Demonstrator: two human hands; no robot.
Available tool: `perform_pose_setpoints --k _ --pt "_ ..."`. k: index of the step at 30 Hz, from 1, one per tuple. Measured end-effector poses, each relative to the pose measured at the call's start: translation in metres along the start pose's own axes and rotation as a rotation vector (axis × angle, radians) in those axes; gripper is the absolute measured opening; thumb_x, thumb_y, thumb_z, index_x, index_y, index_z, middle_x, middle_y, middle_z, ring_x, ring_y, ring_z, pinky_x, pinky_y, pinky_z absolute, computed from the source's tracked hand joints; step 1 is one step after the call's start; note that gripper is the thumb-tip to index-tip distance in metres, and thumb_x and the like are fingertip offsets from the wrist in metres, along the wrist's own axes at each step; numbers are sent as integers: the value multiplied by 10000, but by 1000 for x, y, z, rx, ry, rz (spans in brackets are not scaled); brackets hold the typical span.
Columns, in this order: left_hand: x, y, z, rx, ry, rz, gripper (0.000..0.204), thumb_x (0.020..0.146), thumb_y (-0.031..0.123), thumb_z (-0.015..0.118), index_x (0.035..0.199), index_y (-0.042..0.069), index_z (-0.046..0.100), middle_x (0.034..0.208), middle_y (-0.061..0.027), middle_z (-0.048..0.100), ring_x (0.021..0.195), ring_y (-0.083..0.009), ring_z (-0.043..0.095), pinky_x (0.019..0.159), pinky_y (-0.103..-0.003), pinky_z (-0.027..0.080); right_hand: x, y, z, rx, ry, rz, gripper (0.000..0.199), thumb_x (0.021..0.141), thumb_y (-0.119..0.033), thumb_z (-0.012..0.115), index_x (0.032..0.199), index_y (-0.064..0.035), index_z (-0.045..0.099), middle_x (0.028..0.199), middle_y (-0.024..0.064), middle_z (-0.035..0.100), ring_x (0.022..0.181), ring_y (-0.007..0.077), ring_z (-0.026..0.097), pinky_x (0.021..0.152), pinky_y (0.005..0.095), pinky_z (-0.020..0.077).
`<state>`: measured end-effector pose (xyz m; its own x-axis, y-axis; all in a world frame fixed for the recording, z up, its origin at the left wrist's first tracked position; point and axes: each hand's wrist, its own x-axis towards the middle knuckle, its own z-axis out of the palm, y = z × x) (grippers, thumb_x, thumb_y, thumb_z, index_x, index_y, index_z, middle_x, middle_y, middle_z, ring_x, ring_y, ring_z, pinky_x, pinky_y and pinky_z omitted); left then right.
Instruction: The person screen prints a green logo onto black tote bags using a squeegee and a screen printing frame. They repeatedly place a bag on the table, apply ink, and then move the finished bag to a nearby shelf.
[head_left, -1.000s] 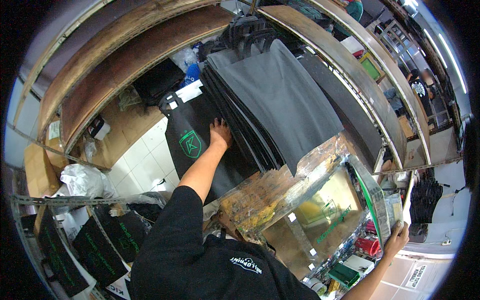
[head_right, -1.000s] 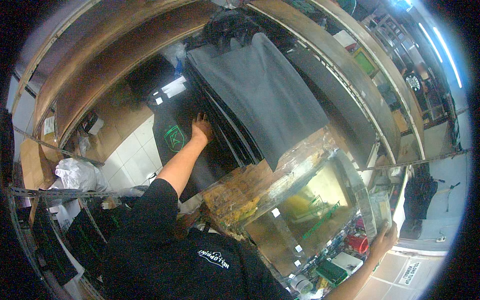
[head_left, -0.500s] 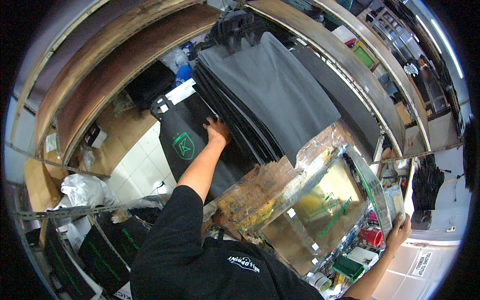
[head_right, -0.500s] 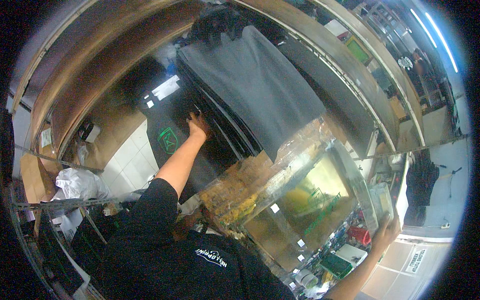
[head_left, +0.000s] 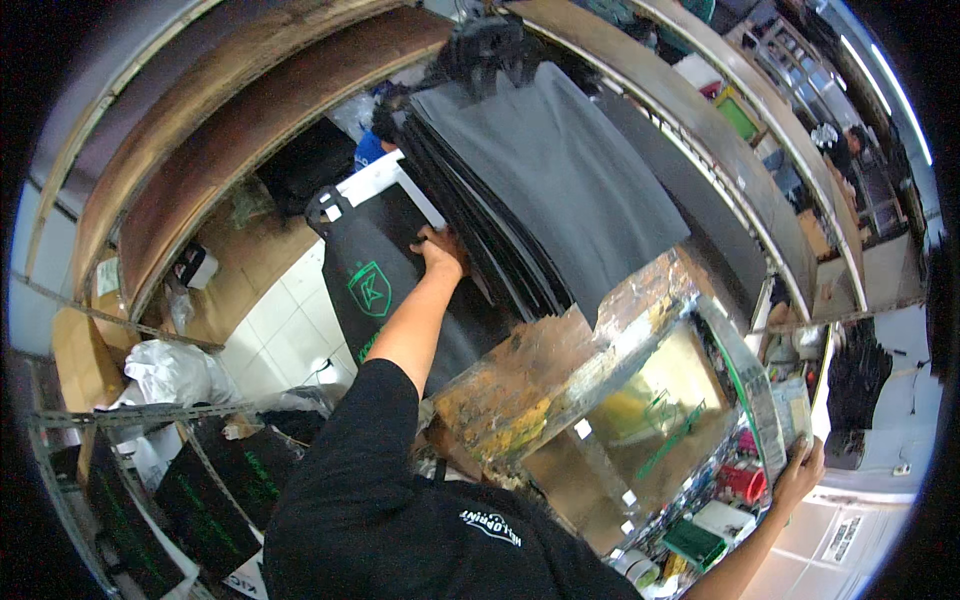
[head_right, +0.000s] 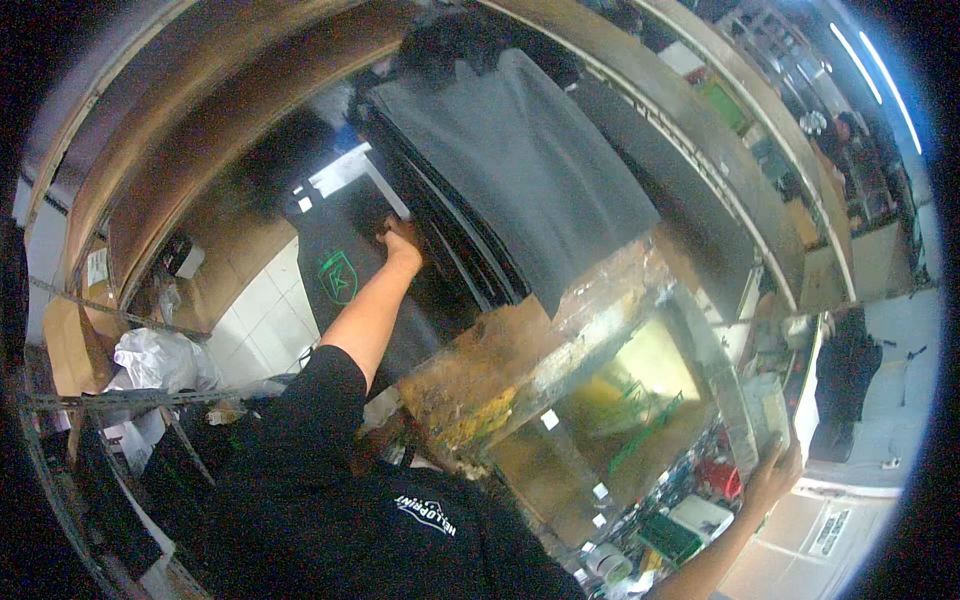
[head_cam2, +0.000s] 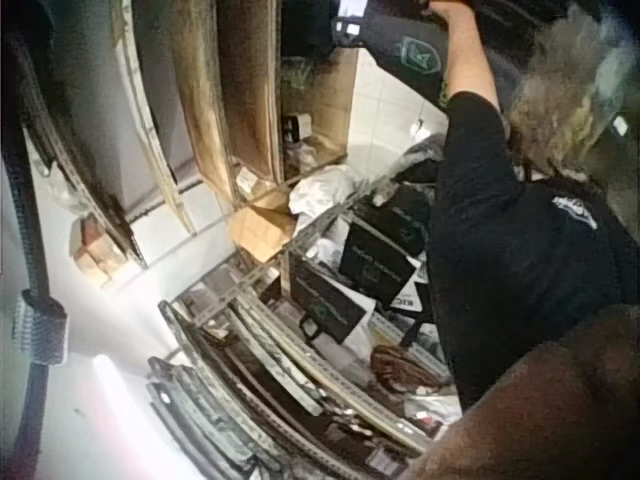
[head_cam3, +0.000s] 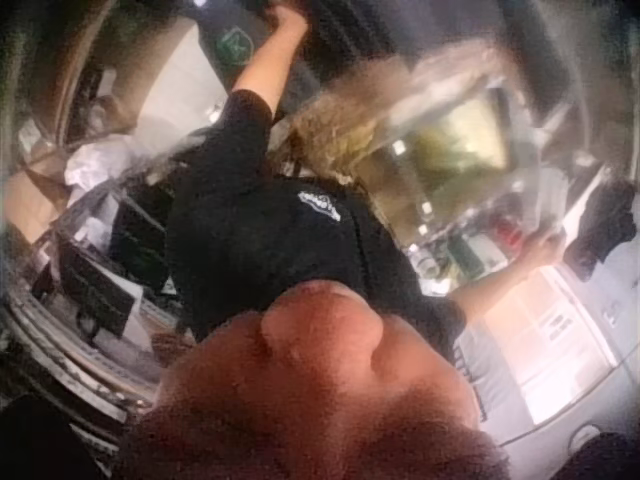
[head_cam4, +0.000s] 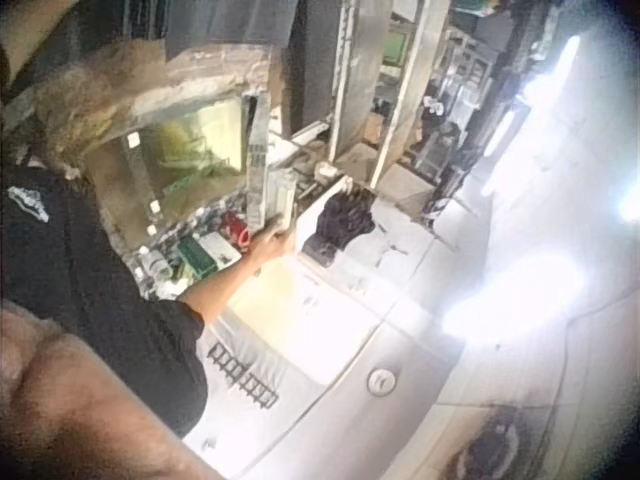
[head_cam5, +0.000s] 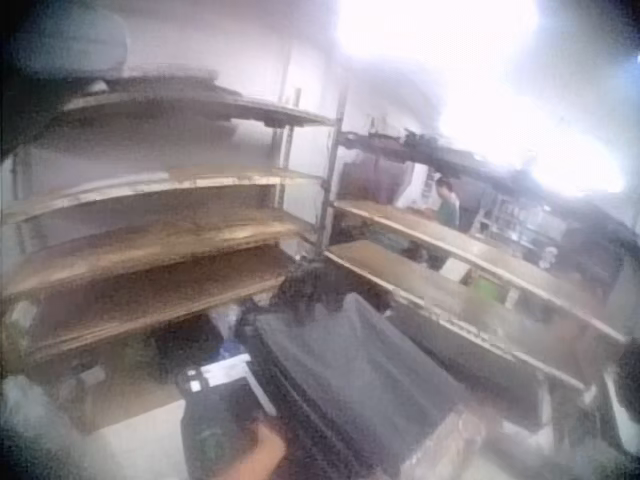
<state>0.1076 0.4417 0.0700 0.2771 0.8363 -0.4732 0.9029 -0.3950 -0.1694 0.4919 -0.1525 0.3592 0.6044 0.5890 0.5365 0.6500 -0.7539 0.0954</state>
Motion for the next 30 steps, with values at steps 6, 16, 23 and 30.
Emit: perform_pose_setpoints --k 6,16,23,30 --pt "34 -15 41 28 100 -2 649 1031 372 509 1624 207 305 1640 -132 269 1463 -437 309 1038 -633 473 10 -3 3 20 75 -67 472 1055 -476 488 1164 -49 657 1040 229 679 941 444 607 851 510 420" --pt "-15 -53 54 -301 370 -91 369 979 173 524 1240 -2 718 1577 -203 428 1482 -381 355 1233 -563 234 4 6 9 7 70 -62 489 1058 -469 493 1231 -40 649 1075 214 689 979 421 621 877 491 426" --pt "19 -47 51 -187 275 -131 585 1029 251 395 1599 121 375 1702 -93 262 1562 -309 253 1222 -682 -53 12 -5 1 32 18 -18 468 1056 -468 495 1202 -54 654 998 214 695 924 424 612 848 490 431" --pt "38 -41 34 -172 161 -144 573 1059 269 312 1625 179 326 1723 -63 205 1580 -296 195 1206 -713 -45 9 7 5 12 51 -12 490 1058 -468 496 1238 -36 642 1049 231 691 948 431 611 855 487 429"
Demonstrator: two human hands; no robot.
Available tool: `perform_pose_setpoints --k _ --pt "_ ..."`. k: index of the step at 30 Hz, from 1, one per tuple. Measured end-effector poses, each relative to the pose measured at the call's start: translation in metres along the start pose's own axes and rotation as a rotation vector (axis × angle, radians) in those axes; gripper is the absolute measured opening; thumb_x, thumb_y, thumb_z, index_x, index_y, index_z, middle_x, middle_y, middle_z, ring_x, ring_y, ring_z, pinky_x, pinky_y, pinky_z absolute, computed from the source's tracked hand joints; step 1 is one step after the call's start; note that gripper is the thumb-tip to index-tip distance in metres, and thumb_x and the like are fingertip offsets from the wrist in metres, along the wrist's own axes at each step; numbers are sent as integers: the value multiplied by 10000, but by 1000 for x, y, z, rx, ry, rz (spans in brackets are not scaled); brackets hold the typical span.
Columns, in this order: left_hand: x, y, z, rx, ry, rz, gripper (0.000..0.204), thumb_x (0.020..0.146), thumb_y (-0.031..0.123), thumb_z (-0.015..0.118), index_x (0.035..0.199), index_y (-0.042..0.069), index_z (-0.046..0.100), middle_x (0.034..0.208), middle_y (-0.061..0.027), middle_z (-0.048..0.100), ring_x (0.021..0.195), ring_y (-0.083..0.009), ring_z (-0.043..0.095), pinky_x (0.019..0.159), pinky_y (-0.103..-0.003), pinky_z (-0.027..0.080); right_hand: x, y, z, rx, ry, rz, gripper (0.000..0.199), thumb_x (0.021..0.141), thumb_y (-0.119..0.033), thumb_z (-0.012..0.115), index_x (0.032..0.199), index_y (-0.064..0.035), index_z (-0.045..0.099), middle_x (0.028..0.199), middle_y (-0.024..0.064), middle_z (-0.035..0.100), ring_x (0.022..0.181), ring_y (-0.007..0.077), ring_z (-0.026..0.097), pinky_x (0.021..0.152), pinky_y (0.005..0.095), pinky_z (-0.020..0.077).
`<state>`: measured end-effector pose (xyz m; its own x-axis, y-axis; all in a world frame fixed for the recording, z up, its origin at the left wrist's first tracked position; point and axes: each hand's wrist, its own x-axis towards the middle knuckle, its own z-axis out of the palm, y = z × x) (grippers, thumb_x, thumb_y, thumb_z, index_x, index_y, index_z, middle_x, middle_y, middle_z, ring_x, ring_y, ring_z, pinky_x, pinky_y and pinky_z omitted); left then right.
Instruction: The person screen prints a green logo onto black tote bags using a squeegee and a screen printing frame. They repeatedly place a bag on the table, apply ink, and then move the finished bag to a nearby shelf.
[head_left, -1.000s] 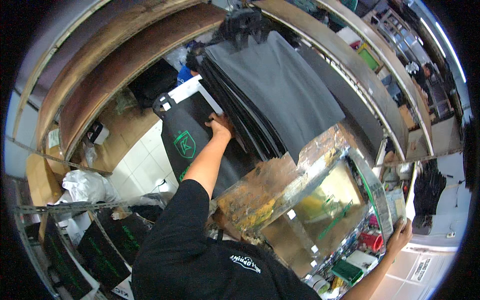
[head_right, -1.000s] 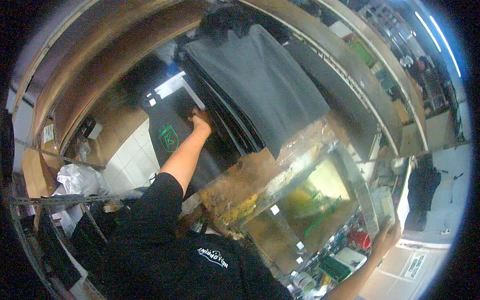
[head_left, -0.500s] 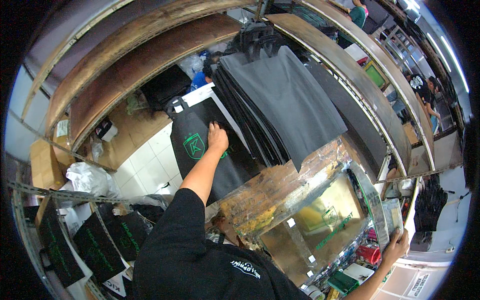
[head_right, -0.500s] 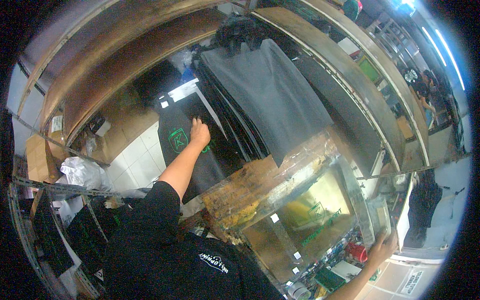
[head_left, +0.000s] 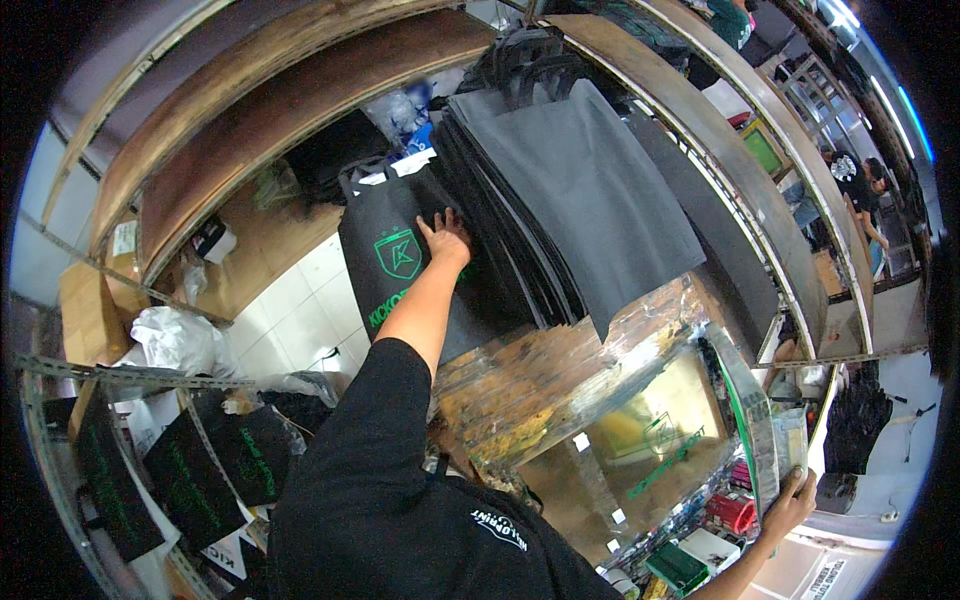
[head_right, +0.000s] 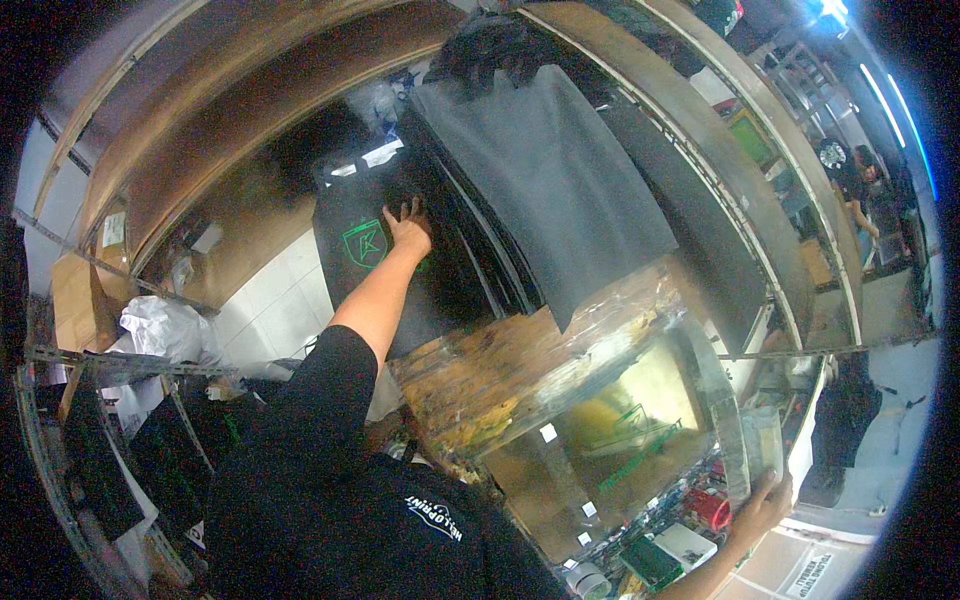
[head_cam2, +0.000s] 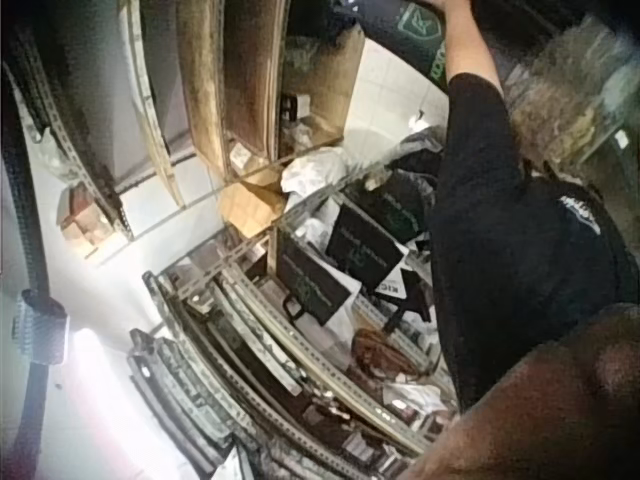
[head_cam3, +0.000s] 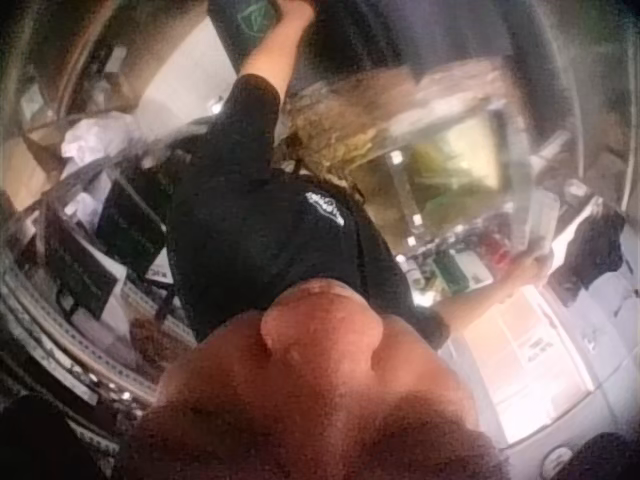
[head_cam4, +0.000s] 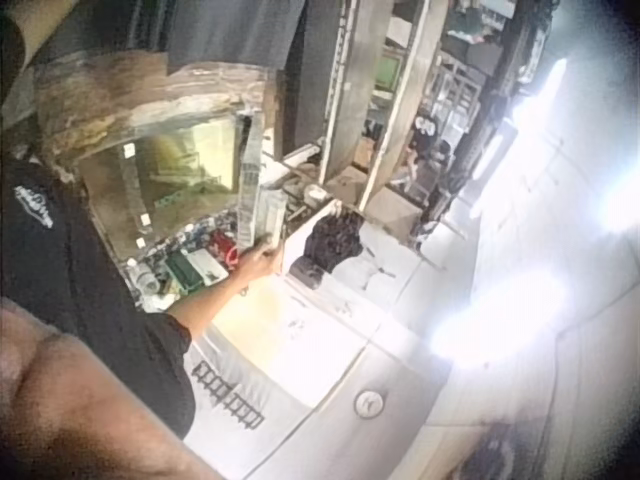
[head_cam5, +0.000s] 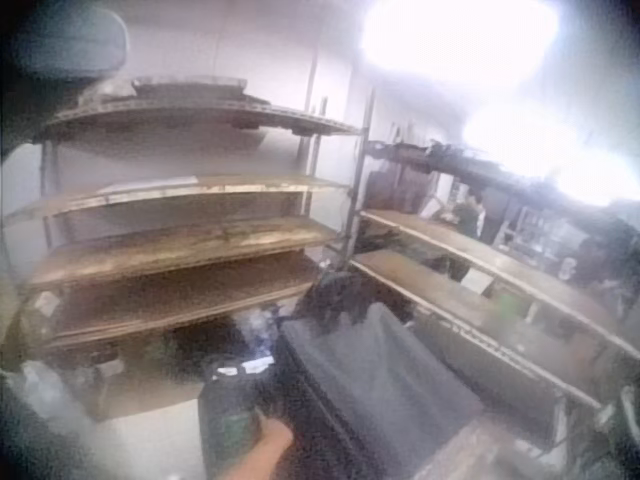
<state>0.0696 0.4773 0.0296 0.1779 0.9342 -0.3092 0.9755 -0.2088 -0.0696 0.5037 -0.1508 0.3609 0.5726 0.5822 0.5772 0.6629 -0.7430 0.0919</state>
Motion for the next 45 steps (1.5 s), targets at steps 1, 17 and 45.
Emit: perform_pose_setpoints --k 1,17,45 --pt "5 -2 5 26 1 -8 571 1059 271 312 1622 179 331 1723 -67 206 1581 -298 193 1206 -713 -46 1 -3 -1 22 -31 13 495 1058 -469 496 1243 -33 640 1062 235 689 954 432 610 859 486 429" --pt "-15 -25 0 1 83 143 810 940 601 508 1607 163 368 1706 -114 236 1588 -378 107 1168 -761 -87 6 -24 -12 52 -93 34 529 1060 -521 466 1208 -48 652 1089 242 690 985 442 624 863 487 440" --pt "-24 -3 -18 183 -80 151 1210 741 932 509 1664 221 185 1738 -142 -8 1584 -411 -98 1085 -841 -102 1 -12 -3 33 -3 -22 472 1062 -483 480 1153 -49 644 995 255 676 894 466 613 776 516 428"
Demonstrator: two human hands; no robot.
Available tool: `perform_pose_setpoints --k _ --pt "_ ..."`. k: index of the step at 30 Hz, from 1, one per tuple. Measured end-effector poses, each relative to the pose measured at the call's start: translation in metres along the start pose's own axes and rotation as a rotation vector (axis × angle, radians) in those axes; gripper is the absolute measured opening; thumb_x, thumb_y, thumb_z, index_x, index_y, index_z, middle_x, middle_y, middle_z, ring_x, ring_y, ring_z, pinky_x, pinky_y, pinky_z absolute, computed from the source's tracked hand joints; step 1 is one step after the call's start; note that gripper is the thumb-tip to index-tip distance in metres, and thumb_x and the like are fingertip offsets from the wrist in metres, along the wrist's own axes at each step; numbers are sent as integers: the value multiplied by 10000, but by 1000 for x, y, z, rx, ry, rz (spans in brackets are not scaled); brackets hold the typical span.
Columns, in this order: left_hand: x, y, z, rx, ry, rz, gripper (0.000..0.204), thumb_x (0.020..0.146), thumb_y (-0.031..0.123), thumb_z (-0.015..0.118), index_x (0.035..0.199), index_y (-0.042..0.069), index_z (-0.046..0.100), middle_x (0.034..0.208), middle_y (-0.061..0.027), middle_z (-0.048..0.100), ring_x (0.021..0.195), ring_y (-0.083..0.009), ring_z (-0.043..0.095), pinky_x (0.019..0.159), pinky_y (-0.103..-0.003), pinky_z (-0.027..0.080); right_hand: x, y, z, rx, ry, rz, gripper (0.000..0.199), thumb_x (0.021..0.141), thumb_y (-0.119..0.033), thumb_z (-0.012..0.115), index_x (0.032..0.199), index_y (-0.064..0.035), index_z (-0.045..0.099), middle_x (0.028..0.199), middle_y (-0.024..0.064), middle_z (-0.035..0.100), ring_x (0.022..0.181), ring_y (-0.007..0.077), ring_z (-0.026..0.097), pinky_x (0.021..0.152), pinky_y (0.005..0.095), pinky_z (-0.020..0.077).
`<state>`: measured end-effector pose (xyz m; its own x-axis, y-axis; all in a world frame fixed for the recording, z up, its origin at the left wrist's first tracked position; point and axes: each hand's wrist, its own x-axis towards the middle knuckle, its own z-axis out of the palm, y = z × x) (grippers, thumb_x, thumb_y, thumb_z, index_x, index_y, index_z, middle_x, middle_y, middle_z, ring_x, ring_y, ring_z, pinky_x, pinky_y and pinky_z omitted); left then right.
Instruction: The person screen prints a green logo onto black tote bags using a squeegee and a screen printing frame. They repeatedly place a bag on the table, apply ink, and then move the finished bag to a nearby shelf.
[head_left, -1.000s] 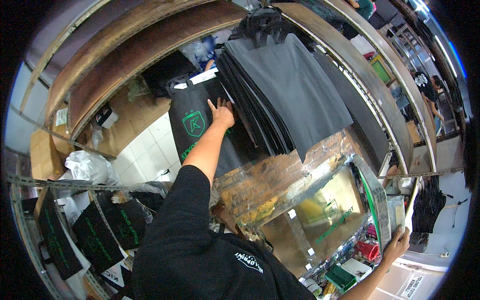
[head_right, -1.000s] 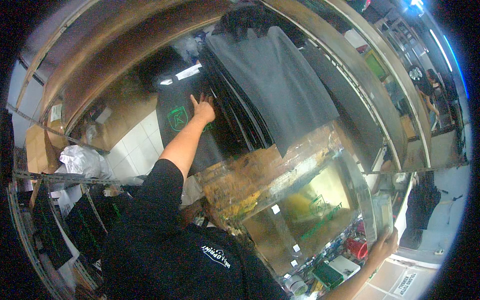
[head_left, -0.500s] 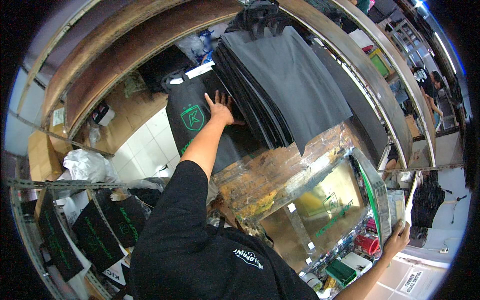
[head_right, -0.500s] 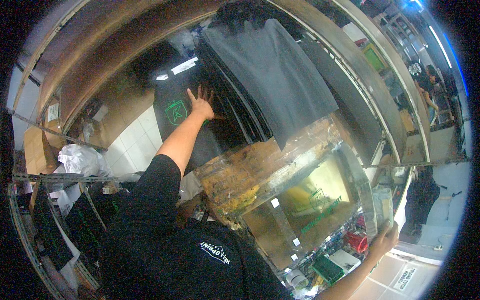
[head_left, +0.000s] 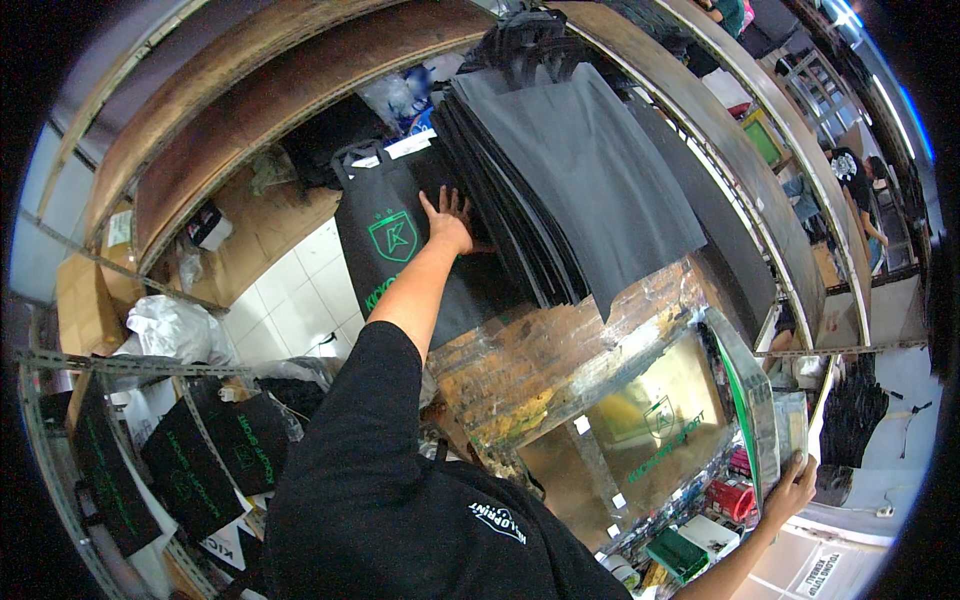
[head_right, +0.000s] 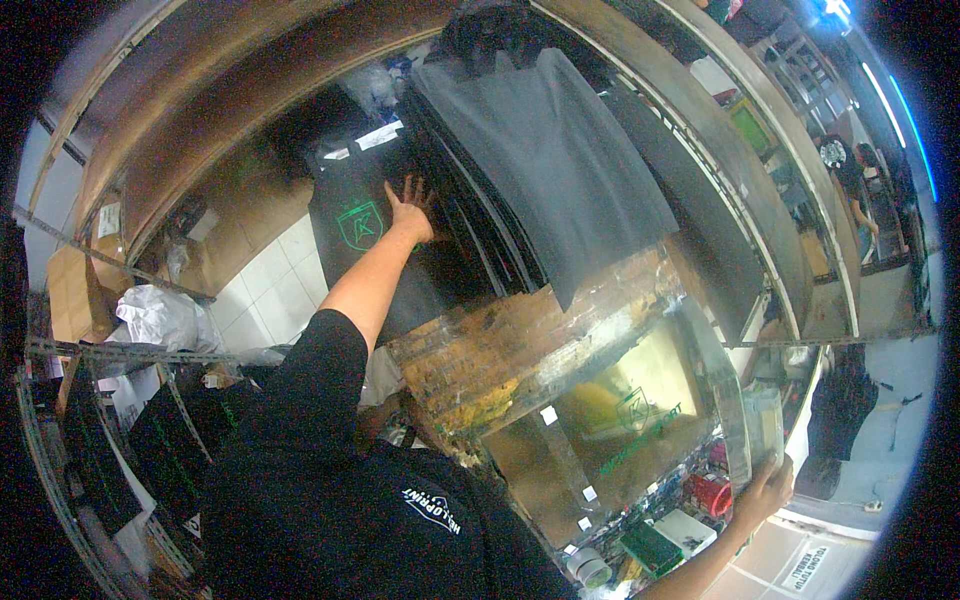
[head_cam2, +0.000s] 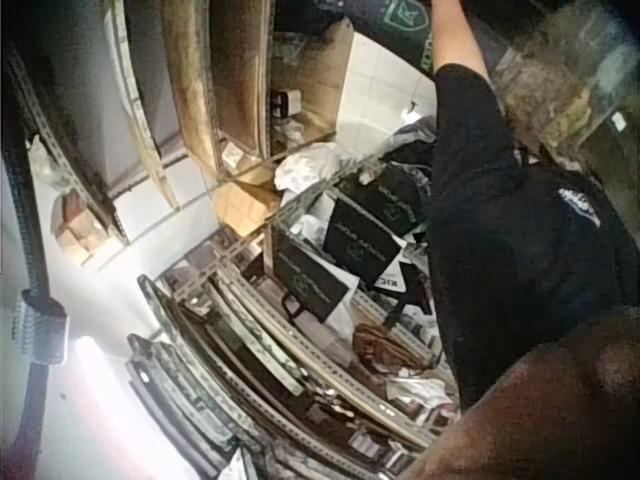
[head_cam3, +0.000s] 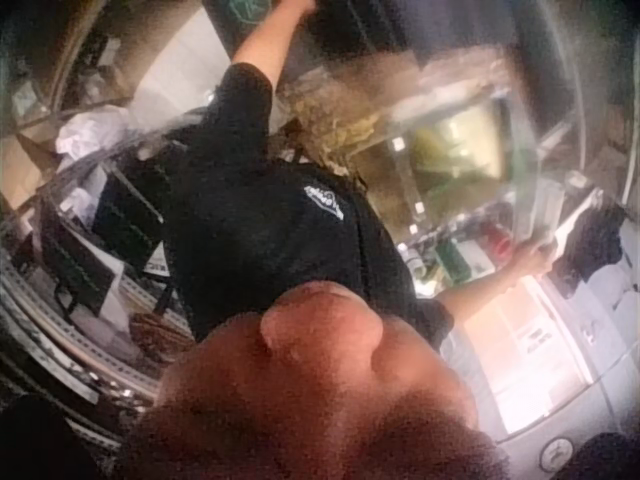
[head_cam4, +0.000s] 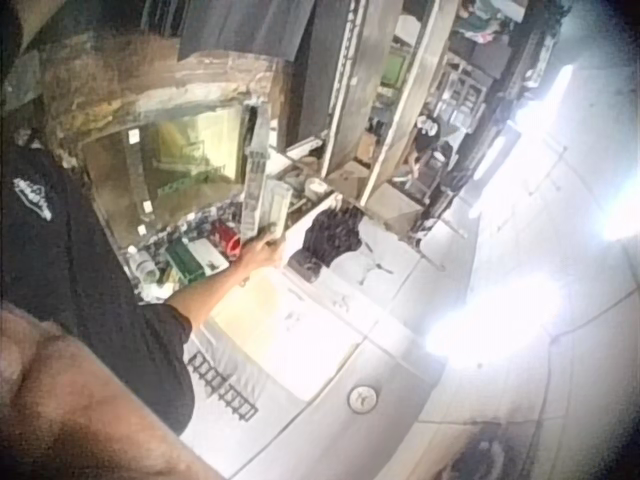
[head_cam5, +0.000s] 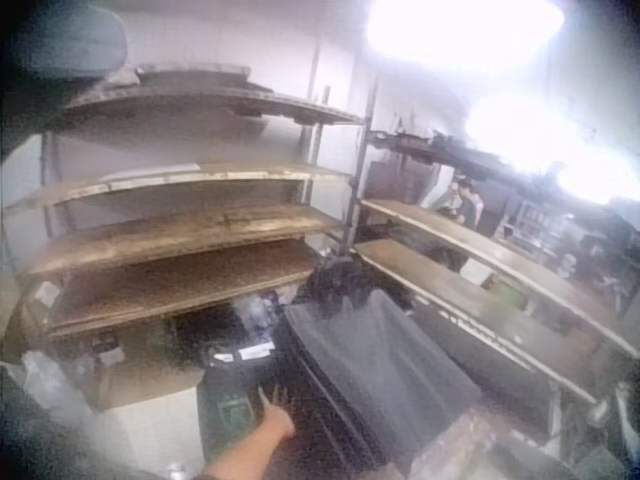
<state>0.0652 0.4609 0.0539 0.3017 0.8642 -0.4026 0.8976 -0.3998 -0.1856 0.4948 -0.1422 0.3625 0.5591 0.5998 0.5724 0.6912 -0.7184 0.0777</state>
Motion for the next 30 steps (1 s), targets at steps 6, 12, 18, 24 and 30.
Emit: perform_pose_setpoints --k 6,12,18,24,30 --pt "-8 -3 -8 -24 33 10 1106 817 813 569 1664 212 190 1739 -139 18 1589 -408 -65 1097 -830 -110 2 5 0 -9 -38 13 483 1066 -487 471 1168 -48 644 1025 247 679 915 456 610 810 502 429" --pt "-34 -13 -10 -168 146 -44 1089 818 600 713 1621 23 256 1716 -189 154 1590 -400 64 1194 -738 -32 3 0 0 -28 -22 1 498 1066 -494 469 1192 -47 651 1046 242 683 923 448 615 832 502 430" --pt "-154 -7 31 -778 914 47 422 931 257 688 1268 4 683 1402 -216 596 1365 -419 494 1181 -549 326 -1 7 2 15 -23 27 498 1054 -477 503 1209 -33 665 1065 231 694 964 426 628 893 498 432" --pt "-230 51 -106 -863 1059 896 317 857 289 788 1036 32 740 1035 -111 692 1023 -320 655 898 -435 516 -5 0 -10 -34 -128 199 593 1019 -528 549 1312 -23 656 1279 236 664 1231 425 562 1081 493 394" --pt "-181 161 -90 206 785 734 626 951 338 605 1519 110 471 1600 -154 411 1510 -357 337 1210 -728 63 11 -13 -9 -13 -8 99 536 968 -543 607 1198 -67 694 1037 186 681 991 396 610 929 490 445"
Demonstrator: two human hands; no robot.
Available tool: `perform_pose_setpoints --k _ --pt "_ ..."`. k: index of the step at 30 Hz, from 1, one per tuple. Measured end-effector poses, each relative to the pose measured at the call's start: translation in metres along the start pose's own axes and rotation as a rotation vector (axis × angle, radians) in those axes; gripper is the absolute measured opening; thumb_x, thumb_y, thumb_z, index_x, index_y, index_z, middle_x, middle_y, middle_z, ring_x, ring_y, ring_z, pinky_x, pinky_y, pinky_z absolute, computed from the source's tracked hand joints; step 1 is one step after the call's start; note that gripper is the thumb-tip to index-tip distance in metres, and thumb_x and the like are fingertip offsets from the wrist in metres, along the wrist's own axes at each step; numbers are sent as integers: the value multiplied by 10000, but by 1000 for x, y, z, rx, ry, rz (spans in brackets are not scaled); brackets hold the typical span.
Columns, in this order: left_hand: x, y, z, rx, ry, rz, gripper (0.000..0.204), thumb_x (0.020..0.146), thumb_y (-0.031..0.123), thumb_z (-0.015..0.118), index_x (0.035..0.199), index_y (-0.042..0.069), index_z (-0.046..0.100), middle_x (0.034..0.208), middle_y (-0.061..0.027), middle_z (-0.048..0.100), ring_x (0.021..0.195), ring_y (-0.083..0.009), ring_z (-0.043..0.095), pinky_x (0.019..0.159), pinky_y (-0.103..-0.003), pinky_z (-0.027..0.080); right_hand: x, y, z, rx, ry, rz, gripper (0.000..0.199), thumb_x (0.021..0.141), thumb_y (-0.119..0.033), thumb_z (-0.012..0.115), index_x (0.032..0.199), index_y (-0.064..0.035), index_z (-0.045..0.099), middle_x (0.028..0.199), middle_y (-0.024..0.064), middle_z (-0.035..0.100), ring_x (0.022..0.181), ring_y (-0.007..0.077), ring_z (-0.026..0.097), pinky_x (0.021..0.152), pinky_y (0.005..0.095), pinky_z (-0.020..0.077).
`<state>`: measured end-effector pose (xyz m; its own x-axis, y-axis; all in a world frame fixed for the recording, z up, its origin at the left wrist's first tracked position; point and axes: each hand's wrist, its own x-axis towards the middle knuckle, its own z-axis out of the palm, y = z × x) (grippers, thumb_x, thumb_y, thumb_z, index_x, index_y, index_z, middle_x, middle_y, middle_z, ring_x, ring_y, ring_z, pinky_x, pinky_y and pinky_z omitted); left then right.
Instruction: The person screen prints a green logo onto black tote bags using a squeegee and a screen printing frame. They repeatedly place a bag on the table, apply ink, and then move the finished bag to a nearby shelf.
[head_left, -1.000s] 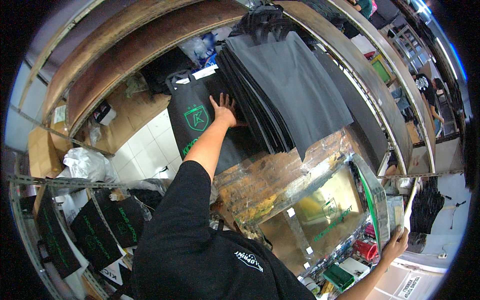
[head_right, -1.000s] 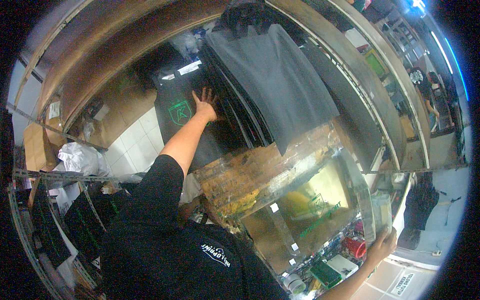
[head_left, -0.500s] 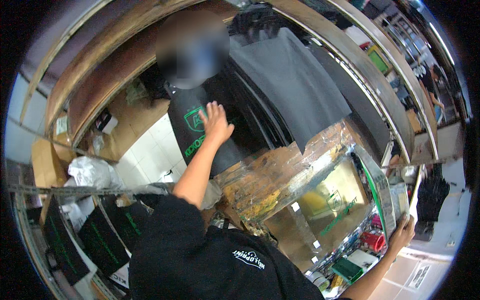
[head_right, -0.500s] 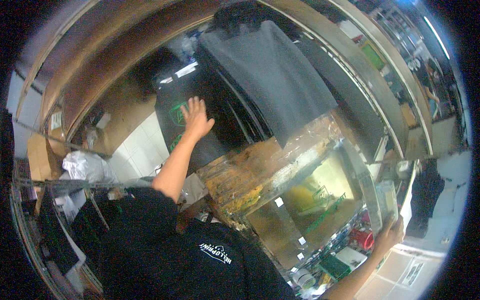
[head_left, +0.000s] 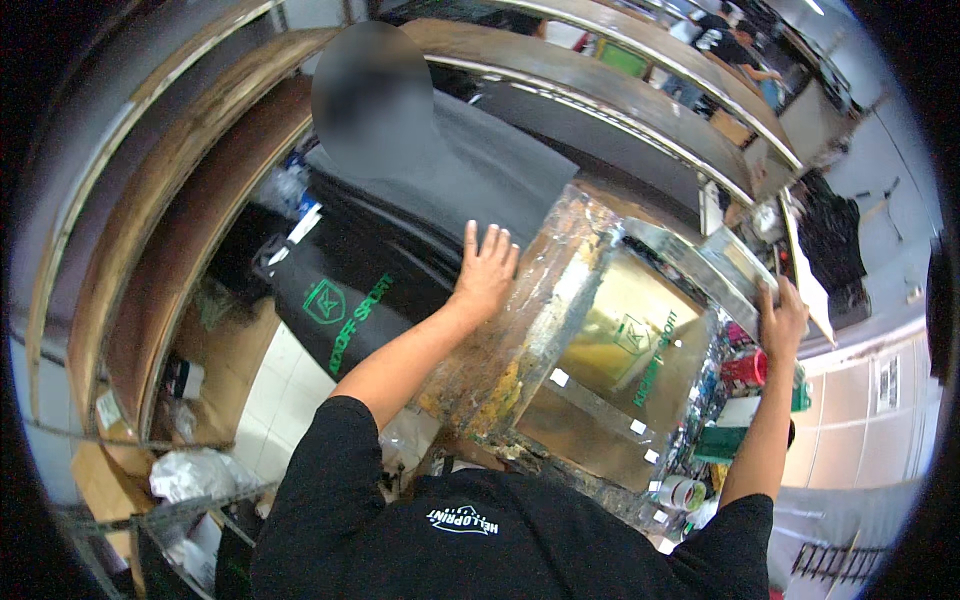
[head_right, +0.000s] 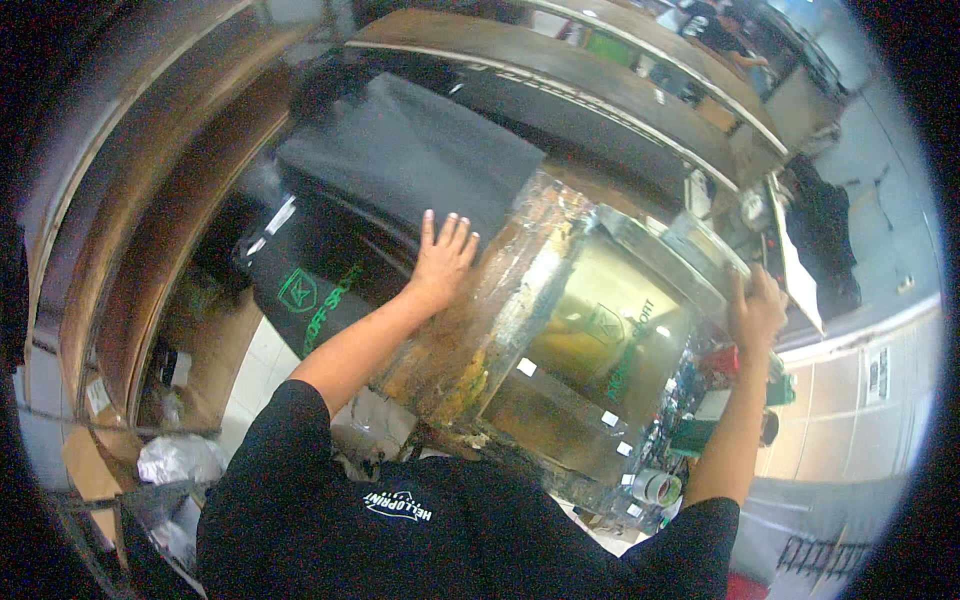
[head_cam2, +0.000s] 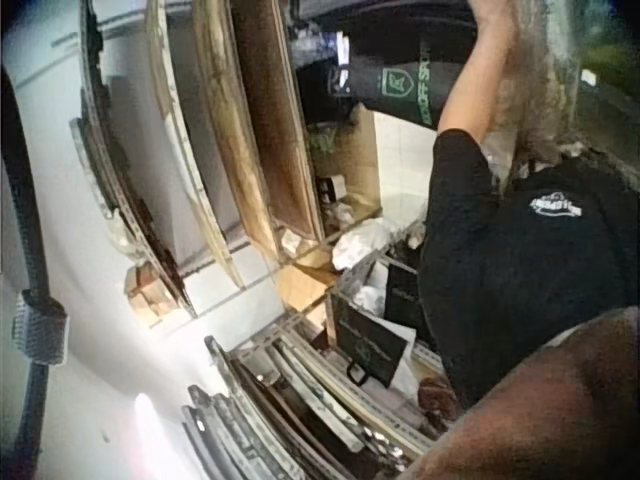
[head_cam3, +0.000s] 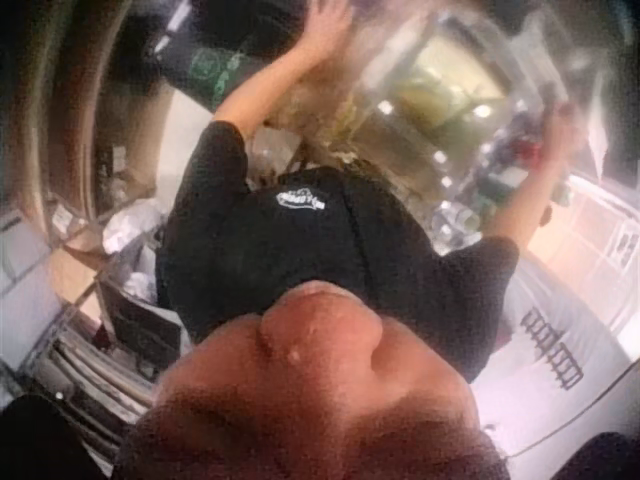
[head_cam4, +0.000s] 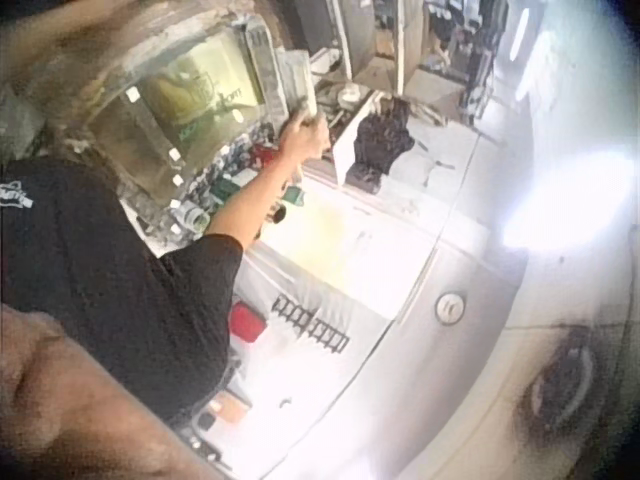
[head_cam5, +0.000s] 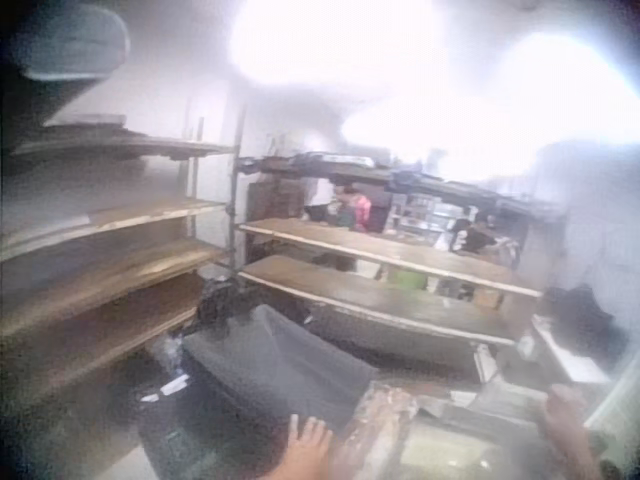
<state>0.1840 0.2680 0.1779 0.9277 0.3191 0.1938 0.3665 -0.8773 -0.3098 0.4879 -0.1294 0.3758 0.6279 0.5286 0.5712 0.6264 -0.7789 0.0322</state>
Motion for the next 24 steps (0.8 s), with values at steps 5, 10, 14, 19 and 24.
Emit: perform_pose_setpoints --k 5,10,14,19,24 --pt "24 3 15 -112 94 95 354 950 205 564 1279 141 677 1444 -130 590 1421 -387 471 1198 -752 72 -9 -1 -4 26 12 -13 525 973 -519 609 1154 -32 686 1063 182 684 1022 369 612 937 530 402" --pt "18 77 23 -92 6 400 281 926 185 581 1173 96 681 1160 -178 685 1249 -405 593 1202 -669 231 5 -9 -18 51 -18 -6 561 970 -583 575 1060 -38 677 959 158 679 984 342 623 899 488 398" --pt "9 161 32 -187 81 465 153 918 201 584 934 102 700 931 -166 701 955 -360 667 1077 -631 415 16 -1 -15 51 49 -29 641 954 -668 536 921 -43 678 875 151 671 923 335 637 876 477 405" --pt "-2 279 32 -425 -25 419 195 932 170 568 1064 96 691 998 -165 707 986 -357 681 982 -590 490 16 0 -14 104 59 -31 630 938 -671 552 900 -59 698 863 155 695 933 334 659 872 491 409" --pt "-8 386 18 -649 -123 399 385 949 148 552 1324 128 639 1137 -194 687 1049 -374 663 926 -557 520 8 5 -11 89 69 -48 631 940 -685 532 920 -78 700 875 158 705 901 321 671 859 514 405"
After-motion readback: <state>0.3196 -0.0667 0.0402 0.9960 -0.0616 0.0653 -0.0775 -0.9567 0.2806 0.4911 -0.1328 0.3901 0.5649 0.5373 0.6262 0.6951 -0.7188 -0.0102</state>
